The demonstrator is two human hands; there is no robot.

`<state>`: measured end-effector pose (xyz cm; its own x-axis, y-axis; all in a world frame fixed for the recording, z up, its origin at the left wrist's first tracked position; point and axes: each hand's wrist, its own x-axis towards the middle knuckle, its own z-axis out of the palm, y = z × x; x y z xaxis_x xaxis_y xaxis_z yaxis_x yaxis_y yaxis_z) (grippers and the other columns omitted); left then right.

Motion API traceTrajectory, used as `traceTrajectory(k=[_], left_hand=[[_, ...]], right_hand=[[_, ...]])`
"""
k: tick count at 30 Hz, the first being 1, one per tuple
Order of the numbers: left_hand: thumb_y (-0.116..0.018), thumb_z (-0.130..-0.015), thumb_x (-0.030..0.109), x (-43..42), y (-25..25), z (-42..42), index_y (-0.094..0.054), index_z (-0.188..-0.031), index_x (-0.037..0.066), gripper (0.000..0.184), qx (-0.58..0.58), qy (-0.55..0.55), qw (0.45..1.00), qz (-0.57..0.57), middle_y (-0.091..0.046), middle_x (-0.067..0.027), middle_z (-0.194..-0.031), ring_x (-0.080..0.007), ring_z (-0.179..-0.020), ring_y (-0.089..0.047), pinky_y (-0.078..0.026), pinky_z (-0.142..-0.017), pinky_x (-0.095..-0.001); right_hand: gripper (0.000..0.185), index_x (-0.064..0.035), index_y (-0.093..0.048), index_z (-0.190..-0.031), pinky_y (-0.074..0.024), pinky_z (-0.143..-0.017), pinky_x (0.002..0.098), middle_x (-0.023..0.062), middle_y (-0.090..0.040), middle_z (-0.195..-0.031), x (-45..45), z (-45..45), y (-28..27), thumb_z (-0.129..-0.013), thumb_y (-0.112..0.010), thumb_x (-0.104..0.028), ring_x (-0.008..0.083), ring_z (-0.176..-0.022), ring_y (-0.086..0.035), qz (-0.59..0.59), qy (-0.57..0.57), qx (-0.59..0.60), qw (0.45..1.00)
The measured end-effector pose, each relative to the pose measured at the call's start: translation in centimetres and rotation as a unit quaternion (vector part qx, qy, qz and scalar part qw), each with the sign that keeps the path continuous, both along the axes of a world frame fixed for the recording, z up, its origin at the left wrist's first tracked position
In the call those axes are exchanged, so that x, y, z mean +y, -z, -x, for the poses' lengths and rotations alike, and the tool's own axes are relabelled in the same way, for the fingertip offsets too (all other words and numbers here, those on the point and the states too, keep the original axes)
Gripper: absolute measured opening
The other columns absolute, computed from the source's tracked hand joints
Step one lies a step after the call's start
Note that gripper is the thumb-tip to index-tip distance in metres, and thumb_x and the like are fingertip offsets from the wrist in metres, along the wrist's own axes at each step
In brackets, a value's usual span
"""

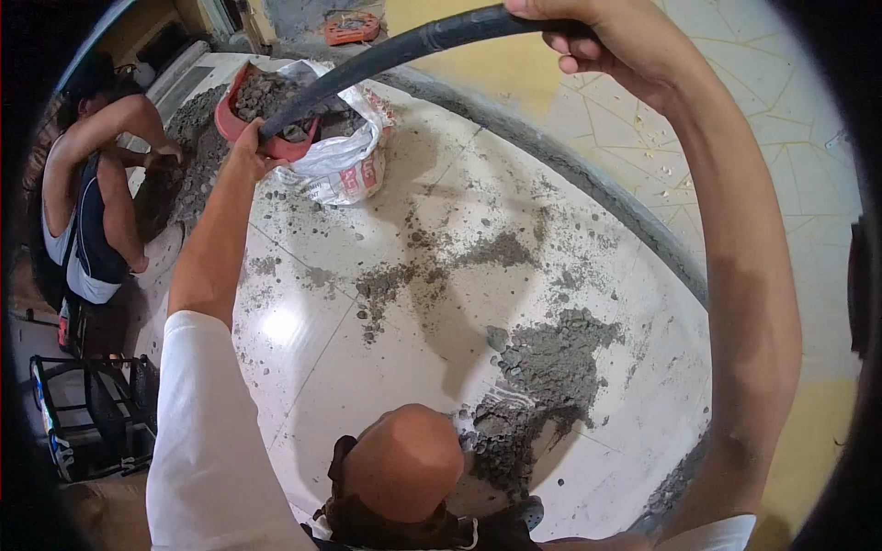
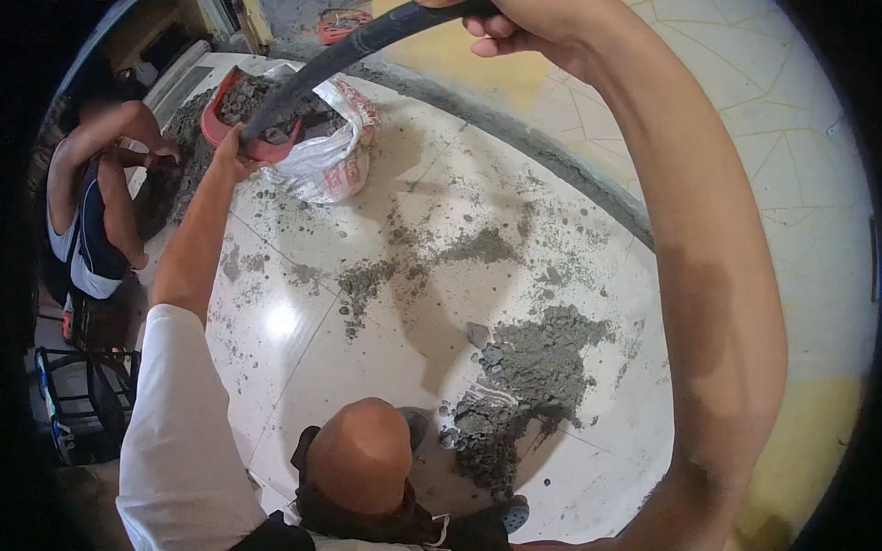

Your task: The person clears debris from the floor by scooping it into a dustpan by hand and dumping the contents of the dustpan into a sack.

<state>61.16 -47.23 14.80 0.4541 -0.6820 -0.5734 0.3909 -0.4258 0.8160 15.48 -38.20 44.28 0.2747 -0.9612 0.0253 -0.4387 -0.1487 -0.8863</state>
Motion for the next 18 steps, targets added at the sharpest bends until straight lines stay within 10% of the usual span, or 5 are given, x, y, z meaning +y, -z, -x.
traceTrajectory(k=[6,18], left_hand=[[-0.06,-0.084,0.053,0.5,-2.3,1.4,-0.061,-0.106,0.01,0.049,-0.023,-0.001,1.0,-0.016,-0.065,-0.0111,-0.1,-0.0289,-0.081,-0.066,-0.057,-0.068,-0.05],[-0.061,-0.079,0.064,-1.9,-3.9,-1.4,-0.053,-0.131,0.011,0.075,-0.066,0.099,0.992,-0.036,-0.059,-0.0099,-0.125,-0.0275,-0.109,-0.06,-0.048,-0.089,-0.0477]], right_hand=[[0.015,0.0008,-0.065,-0.083,-0.0445,-0.05,0.0255,-0.0007,-0.052,-0.059,0.2,0.9,0.2,-0.09,-0.063,-0.012,0.0079,-0.047,-0.043,-0.044,0.024,-0.018,0.999],[0.015,-0.001,-0.062,-0.096,-0.0445,-0.048,0.0227,-0.0035,-0.049,-0.059,-0.5,2.4,1.8,-0.094,-0.059,-0.016,0.0048,-0.043,-0.038,-0.092,0.048,-0.08,0.991]])
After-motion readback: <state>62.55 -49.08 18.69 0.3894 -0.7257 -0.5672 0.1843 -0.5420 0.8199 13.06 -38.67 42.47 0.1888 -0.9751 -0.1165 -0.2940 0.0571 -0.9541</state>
